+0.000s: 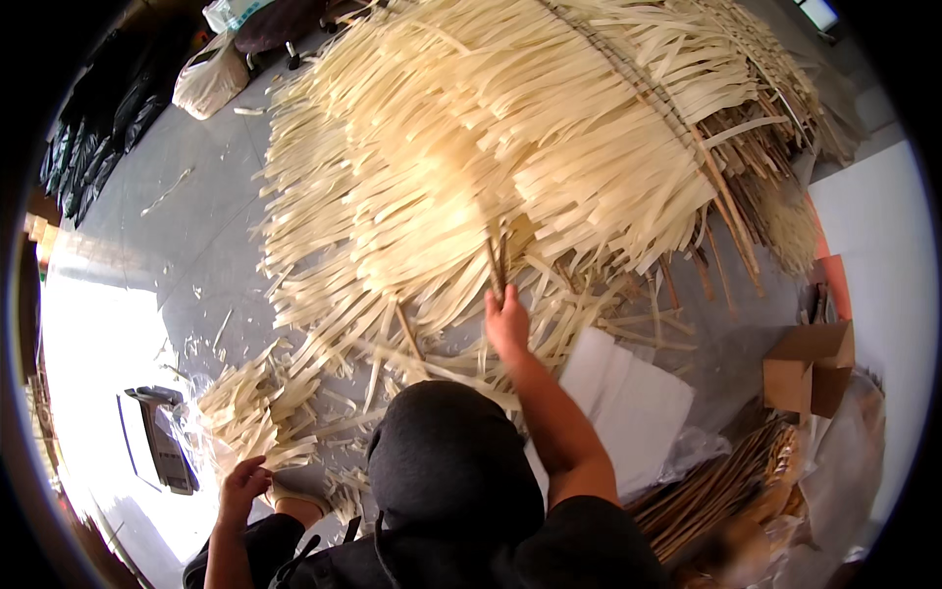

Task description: The person gathers bunches of thin, flat beige strips from a pile on the floor and places them into a plastic bag. They also lift and shake a long wooden pole that has similar strips attached to it while sitting on the floor.

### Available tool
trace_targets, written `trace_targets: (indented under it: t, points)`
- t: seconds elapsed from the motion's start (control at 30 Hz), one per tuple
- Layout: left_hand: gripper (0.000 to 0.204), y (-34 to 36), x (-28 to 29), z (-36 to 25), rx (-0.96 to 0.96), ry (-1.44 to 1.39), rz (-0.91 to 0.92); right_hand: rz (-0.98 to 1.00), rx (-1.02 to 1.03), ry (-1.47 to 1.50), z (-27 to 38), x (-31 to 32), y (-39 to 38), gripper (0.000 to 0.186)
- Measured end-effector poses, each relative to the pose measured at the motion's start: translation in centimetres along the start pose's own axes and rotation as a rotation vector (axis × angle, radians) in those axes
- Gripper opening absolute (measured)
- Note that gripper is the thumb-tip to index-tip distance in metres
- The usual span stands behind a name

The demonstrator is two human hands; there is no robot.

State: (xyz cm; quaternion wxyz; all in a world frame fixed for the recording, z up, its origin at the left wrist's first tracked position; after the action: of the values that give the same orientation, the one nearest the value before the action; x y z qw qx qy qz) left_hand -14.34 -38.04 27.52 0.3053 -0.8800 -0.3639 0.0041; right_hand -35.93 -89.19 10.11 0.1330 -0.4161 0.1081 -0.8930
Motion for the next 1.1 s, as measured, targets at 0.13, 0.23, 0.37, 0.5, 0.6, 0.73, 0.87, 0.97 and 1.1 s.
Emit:
trace_targets:
  t: [0.13, 0.23, 0.37, 0.5, 0.6, 0.73, 0.87, 0.97, 1.1]
  points:
    - [0.031, 0.7, -2.8, -1.3, 0.057, 0.031, 0.008, 0.084, -0.021, 0.028, -0.7, -0.5, -0.8, 0.038]
    - [0.032, 1.2, -3.2, -0.9, 0.053, 0.094, 0.067, 0.019, -0.058, -0.157, -3.5, 3.5, 3.5, 0.035]
    - [0.034, 0.7, -0.9, 1.1, 0.113, 0.155, 0.051, 0.117, 0.135, -0.286, 1.3, 11.8, 5.0, 0.031]
    - [0.035, 1.2, -1.8, 1.4, 0.143, 0.184, 0.041, -0.738, 0.182, -0.240, 1.1, 27.5, 12.7, 0.023]
    - [0.036, 1.6, -2.0, 1.7, 0.121, 0.195, 0.035, -1.028, 0.103, -0.419, -2.9, 36.1, 18.0, 0.033]
    - [0.036, 2.0, -3.1, 1.5, 0.128, 0.223, 0.034, -0.343, -0.364, -0.346, -7.8, 36.0, 23.0, 0.052]
    - [0.035, 1.3, -3.2, 0.0, 0.083, 0.315, 0.032, -0.327, -0.399, -0.715, -3.8, 30.1, 18.9, 0.076]
    - [0.032, 0.9, -4.5, -2.2, 0.047, 0.303, 0.033, -0.269, -0.428, -0.775, -2.9, 31.1, 18.7, 0.093]
    - [0.031, -0.2, -2.6, -1.3, 0.057, 0.312, 0.005, -0.355, -0.374, -0.684, -4.7, 32.1, 19.6, 0.099]
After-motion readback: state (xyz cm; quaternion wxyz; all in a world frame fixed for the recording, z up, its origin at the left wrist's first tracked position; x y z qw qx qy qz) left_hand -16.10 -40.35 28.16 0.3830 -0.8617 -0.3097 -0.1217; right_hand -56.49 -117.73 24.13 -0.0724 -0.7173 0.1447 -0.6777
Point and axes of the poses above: each hand's wrist, its own y-axis towards the middle knuckle, its own x-axis out of the back of the hand, z = x × y, the point moved 3 cm from there along y, towards the middle knuckle, and after that the axes turned 14 degrees about -x, right-handed, at the moved point
